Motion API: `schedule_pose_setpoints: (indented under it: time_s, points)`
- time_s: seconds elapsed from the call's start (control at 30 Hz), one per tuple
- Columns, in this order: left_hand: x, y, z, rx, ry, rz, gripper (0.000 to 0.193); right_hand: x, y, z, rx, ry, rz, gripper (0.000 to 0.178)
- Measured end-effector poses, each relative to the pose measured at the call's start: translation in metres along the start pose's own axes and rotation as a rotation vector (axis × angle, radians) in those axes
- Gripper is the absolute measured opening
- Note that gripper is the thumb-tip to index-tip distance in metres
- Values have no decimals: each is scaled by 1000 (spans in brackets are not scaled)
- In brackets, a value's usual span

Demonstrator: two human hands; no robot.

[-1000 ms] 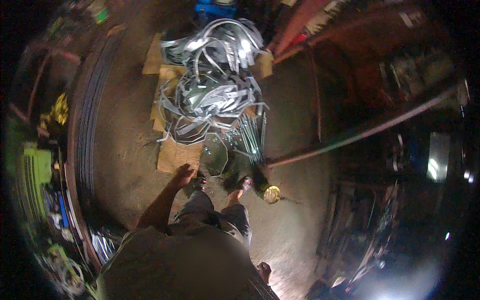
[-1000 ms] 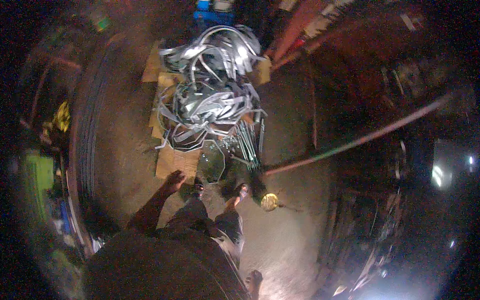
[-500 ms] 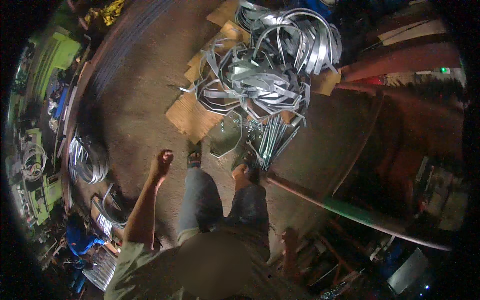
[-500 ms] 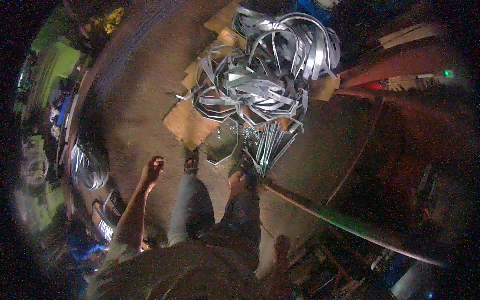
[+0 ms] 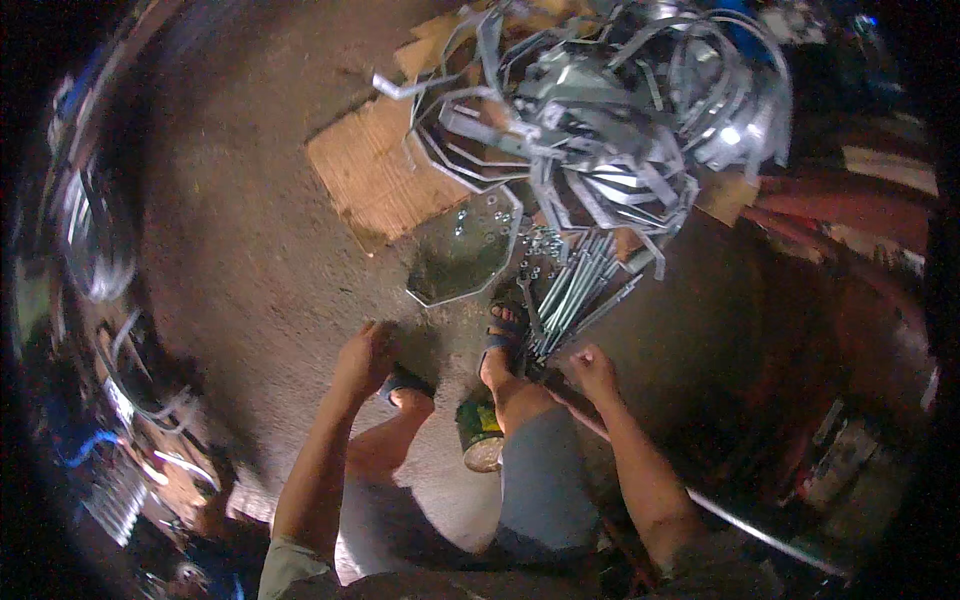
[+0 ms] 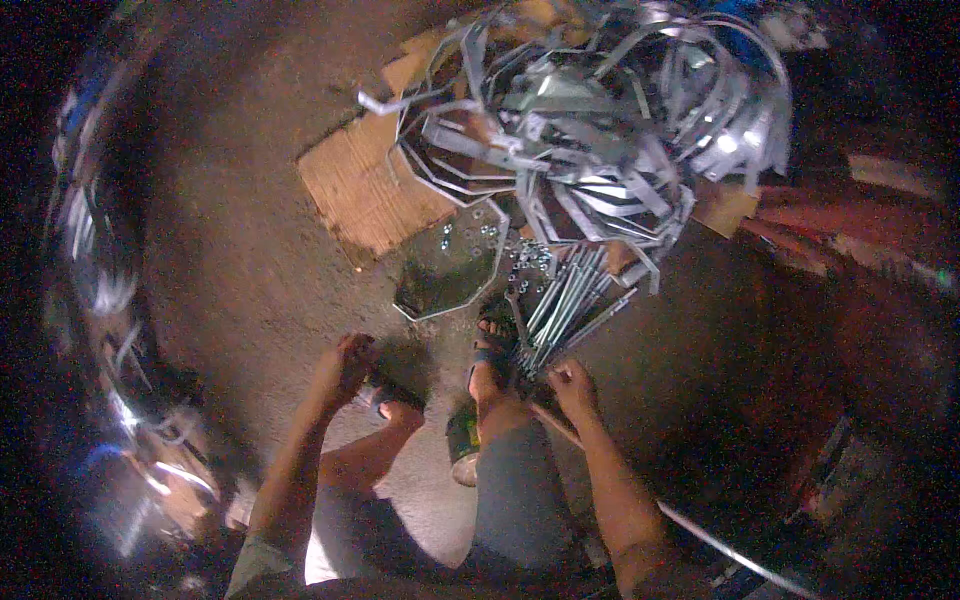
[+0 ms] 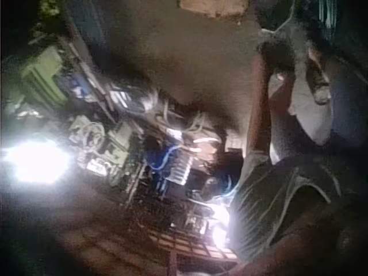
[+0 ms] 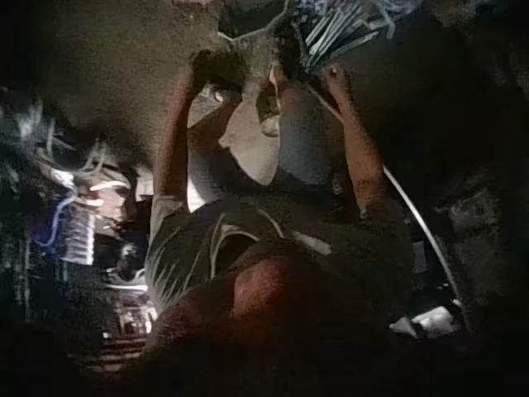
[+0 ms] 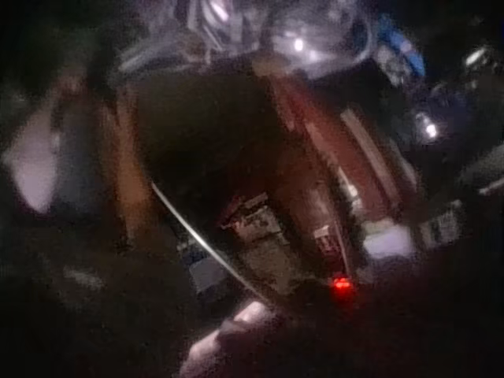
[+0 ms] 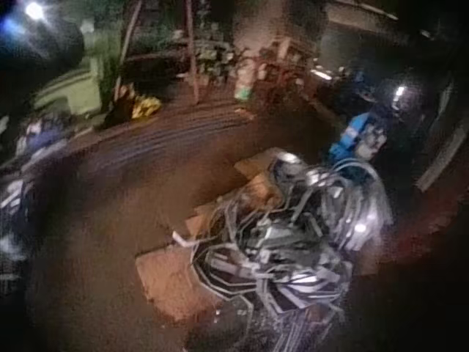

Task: The person sits on the floor of a workshop and assembles a metal frame by hand. They pick up curved metal pieces, align them with a central rod, and secure them using bolts and nuts. The person handles multiple components, including washers and nuts, to construct the frame structure.

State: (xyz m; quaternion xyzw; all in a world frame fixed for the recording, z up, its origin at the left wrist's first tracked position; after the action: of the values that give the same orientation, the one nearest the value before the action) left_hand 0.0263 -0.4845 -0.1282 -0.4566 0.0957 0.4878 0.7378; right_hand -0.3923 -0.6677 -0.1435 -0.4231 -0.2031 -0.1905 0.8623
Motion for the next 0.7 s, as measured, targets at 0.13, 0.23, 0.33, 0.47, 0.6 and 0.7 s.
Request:
schedule_pose_setpoints:
  time_s: [0.13,0.23,0.33,0.47,0.6,0.7]
  points:
    - [37,87,-86,-45,-67,152,26,-34,89,-121,149,-42,151,27]
    - [35,147,-153,-109,34,180,26,-21,124,-207,82,-196,129,29]
    - [17,195,-213,-129,164,84,27,-14,135,-273,-129,-289,88,33]
    - [-9,215,-254,-218,253,-28,27,-3,143,-304,-372,-342,34,30]
    - [-12,236,-265,-216,204,16,26,-14,155,-299,-420,-360,47,29]
    - [-33,241,-258,-300,280,-22,25,-14,160,-302,-310,-241,67,28]
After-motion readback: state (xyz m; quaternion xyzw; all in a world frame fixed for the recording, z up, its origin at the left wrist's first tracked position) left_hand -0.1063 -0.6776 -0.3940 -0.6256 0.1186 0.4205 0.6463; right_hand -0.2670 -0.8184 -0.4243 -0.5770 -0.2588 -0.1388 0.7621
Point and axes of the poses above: each hand's wrist, its own z-axis away from the middle knuckle, its own y-axis out of the palm, x = y × z, the point moved 10 cm from there along -z, towards the middle knuckle, and after that the axes turned 10 degrees about -z, right-handed, at the moved point
